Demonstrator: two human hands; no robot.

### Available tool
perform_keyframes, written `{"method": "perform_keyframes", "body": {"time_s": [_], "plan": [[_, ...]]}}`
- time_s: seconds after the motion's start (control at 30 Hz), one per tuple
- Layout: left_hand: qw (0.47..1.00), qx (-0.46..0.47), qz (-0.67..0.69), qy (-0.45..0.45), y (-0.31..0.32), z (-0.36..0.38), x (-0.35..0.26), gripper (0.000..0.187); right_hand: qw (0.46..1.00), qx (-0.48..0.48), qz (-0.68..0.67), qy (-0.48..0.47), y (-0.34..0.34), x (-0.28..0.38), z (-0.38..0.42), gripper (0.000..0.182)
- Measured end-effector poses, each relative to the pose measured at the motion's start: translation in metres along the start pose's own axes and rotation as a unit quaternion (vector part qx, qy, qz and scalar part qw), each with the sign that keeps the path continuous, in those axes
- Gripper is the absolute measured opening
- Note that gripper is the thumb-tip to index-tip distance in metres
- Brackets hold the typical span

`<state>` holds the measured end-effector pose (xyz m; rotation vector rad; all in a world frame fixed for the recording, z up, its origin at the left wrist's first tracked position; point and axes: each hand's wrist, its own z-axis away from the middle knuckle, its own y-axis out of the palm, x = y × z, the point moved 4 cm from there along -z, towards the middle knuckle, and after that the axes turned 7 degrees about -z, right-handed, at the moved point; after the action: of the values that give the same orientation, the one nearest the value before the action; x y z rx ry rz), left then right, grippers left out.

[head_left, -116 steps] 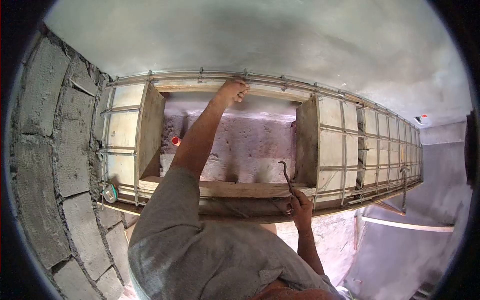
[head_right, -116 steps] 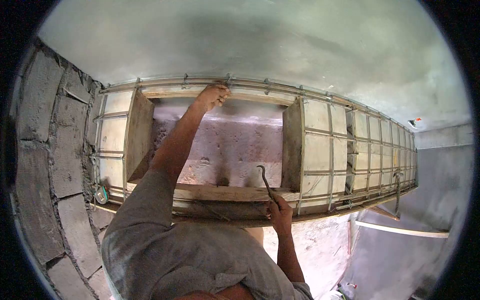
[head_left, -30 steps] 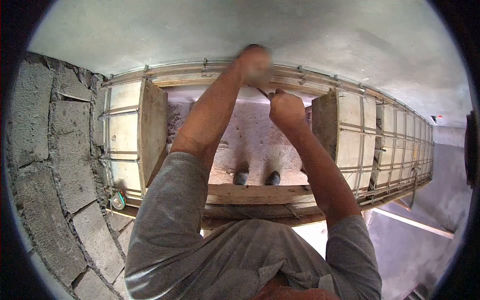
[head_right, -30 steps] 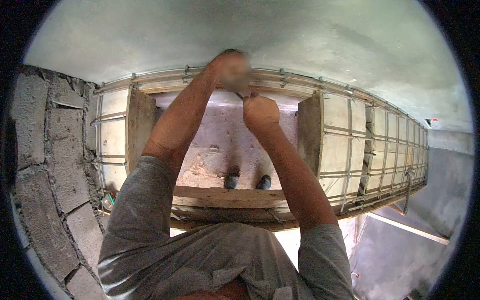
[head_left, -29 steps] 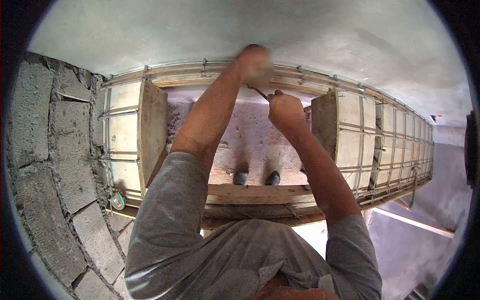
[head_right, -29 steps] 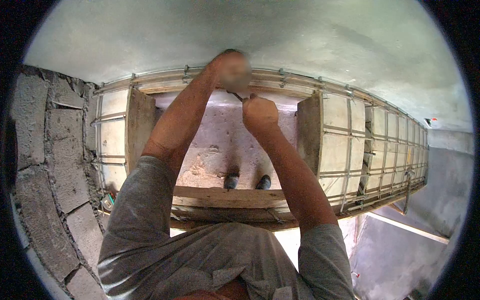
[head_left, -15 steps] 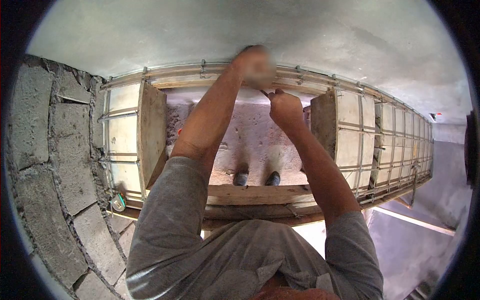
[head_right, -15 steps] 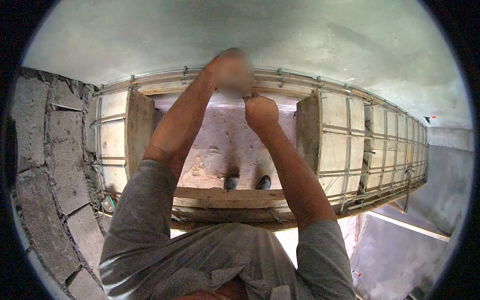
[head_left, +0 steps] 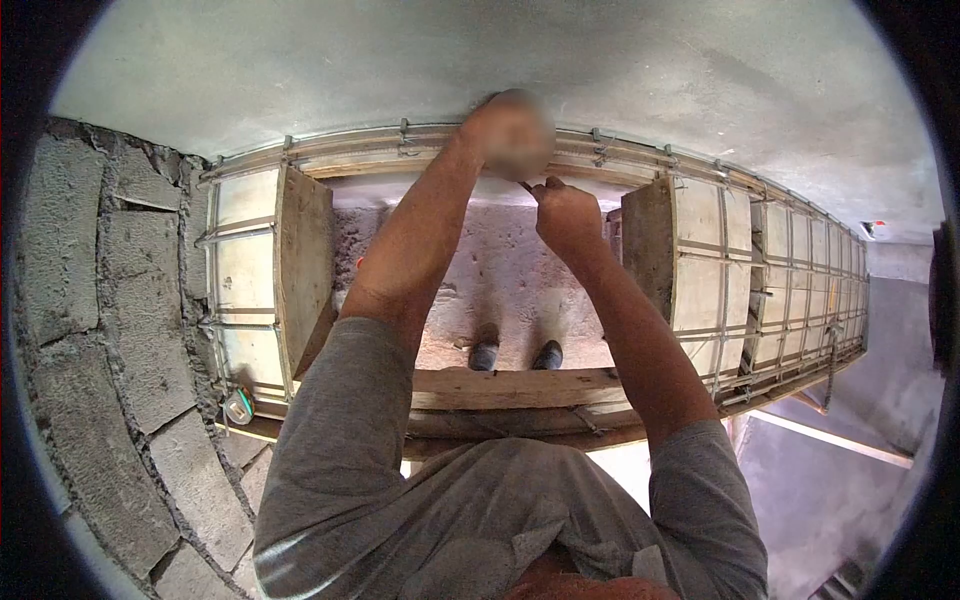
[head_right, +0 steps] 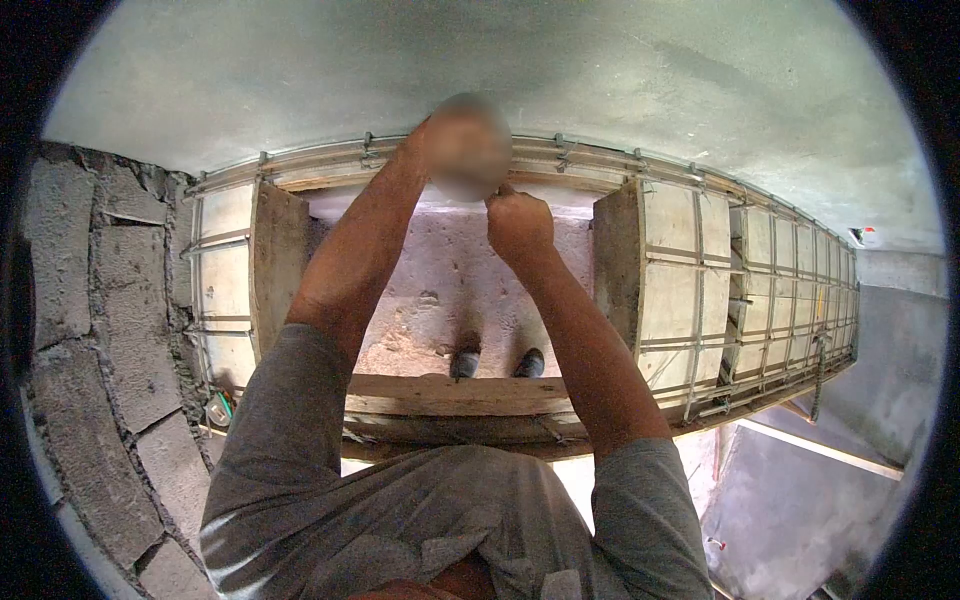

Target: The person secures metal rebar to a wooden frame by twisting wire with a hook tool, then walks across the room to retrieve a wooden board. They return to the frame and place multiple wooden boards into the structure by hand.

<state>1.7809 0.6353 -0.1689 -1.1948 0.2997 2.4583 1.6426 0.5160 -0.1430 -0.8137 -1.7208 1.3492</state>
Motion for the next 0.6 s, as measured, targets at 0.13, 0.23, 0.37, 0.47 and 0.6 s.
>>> {"method": "perform_keyframes", "body": {"time_s": [0.13, 0.23, 0.37, 0.47, 0.6], "plan": [[1.0, -0.002, 0.007, 0.006, -0.002, -0.006, 0.006, 0.022, 1.0, -0.009, -0.011, 0.011, -0.001, 0.001, 0.004, 0.012], [1.0, -0.007, 0.019, 0.012, -0.006, -0.009, 0.008, 0.026, 0.999, -0.004, -0.007, 0.031, 0.0, 0.004, 0.008, 0.013], [1.0, -0.021, 0.005, -0.004, -0.005, -0.001, 0.005, 0.035, 0.996, 0.038, -0.006, 0.075, -0.001, 0.011, 0.013, 0.016], [0.999, -0.035, 0.007, -0.011, -0.002, 0.009, 0.009, 0.038, 0.997, 0.001, 0.037, 0.075, -0.002, 0.009, 0.015, 0.017], [1.0, -0.017, 0.006, 0.005, -0.005, 0.002, 0.027, 0.036, 0.989, 0.025, 0.007, 0.147, 0.023, -0.013, 0.018, 0.017]]}}
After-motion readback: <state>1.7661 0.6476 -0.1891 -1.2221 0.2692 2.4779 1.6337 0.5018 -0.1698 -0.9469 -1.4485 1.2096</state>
